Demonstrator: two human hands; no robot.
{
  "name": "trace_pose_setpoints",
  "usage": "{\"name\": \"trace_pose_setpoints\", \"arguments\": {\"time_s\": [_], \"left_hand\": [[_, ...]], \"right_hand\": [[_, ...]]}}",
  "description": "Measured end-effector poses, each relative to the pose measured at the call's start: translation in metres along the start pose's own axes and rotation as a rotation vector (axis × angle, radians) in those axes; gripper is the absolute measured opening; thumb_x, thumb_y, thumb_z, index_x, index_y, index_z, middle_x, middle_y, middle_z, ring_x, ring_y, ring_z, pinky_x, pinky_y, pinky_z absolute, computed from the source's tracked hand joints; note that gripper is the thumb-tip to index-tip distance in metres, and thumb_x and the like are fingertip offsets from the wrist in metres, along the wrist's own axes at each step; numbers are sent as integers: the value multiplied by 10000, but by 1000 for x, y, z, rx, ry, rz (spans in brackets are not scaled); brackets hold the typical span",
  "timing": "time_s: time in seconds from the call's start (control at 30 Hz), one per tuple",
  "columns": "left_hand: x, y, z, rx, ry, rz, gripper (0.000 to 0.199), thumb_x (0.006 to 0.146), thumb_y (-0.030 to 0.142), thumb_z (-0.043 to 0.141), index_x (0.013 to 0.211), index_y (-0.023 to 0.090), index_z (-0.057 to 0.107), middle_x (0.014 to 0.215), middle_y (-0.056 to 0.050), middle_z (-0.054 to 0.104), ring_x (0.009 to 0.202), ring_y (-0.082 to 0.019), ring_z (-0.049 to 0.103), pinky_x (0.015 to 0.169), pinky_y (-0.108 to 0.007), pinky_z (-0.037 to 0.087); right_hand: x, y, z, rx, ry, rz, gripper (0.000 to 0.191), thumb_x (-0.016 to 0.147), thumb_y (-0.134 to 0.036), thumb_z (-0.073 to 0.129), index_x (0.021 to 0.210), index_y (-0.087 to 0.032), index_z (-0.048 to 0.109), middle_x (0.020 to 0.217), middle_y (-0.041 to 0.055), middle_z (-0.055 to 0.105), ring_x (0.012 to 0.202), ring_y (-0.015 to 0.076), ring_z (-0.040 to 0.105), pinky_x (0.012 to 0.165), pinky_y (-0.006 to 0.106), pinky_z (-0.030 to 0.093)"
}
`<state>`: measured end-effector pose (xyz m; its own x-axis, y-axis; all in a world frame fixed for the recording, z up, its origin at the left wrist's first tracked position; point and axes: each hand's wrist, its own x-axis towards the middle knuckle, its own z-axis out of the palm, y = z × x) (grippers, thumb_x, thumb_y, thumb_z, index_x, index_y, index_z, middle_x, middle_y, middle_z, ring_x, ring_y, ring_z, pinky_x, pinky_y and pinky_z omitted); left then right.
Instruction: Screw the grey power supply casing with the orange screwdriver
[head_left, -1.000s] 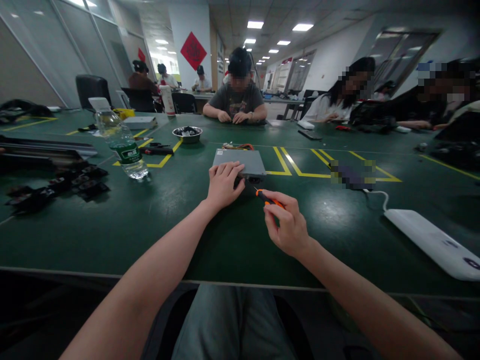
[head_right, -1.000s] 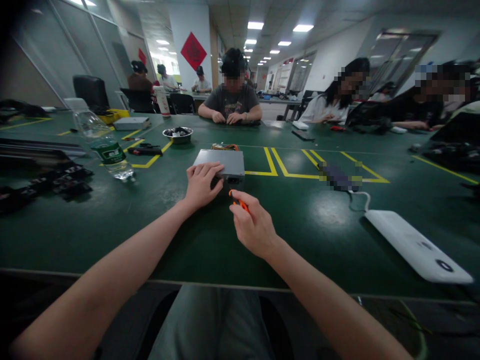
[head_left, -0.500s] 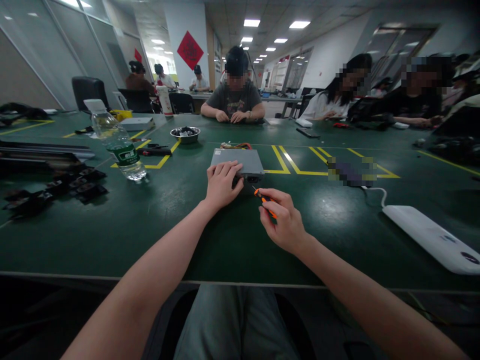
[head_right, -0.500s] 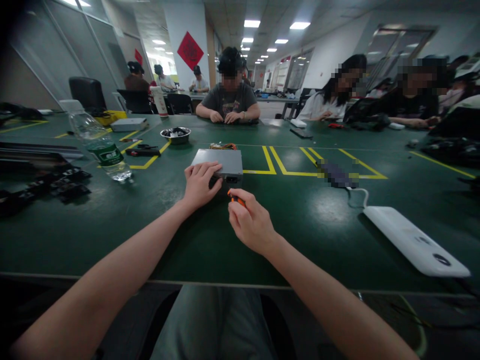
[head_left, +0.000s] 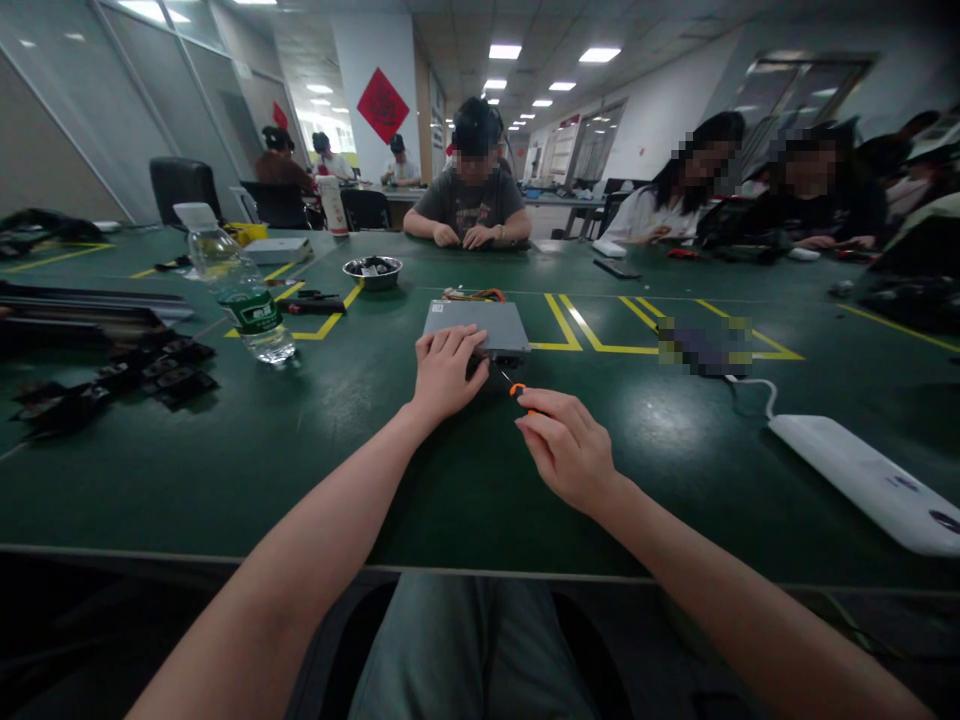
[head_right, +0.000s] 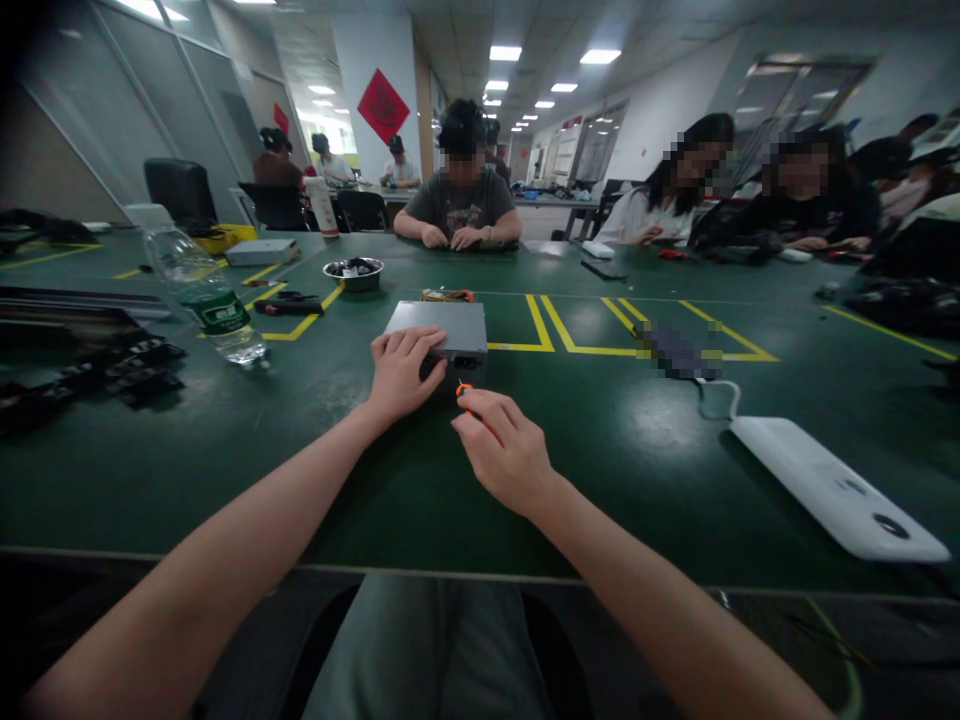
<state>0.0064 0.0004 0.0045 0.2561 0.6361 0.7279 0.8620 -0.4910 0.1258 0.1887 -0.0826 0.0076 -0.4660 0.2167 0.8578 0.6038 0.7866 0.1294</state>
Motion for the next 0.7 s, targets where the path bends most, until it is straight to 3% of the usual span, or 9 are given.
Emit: {"name": "trace_pose_setpoints", "arguments": {"time_s": [0.13,0.3,0.5,0.7], "left_hand": [[0,0,0,0,-2,0,333,860,320,508,1184,250,535,1259,-32,571,1164,-229,469,969,-412,263],[1,-1,0,-2,-16,-10,338,863,327,502,1191,251,534,1265,-42,566,1164,-238,469,970,-415,265],[0,-1,0,-4,-14,-11,335,864,328,502,1188,248,535,1267,-41,564,1171,-236,463,974,-414,263],[0,-1,0,-10,-12,-5,333,865,331,506,1187,248,534,1262,-38,568,1168,-231,467,968,-412,265]], "right_hand": [[-1,-1,1,30,13,59,307,793,-64,522,1057,-198,441,1095,117,565,1035,192,573,789,342,563],[0,-1,0,-37,-5,47,215,800,-117,554,970,-224,477,977,67,595,952,191,587,767,352,553],[-2,1,1,33,41,88,360,780,-62,542,1089,-197,415,1092,119,552,1030,195,561,793,356,559],[-6,2,2,-43,-5,99,290,798,-82,536,1036,-228,455,1068,81,550,997,183,575,765,335,566]]}}
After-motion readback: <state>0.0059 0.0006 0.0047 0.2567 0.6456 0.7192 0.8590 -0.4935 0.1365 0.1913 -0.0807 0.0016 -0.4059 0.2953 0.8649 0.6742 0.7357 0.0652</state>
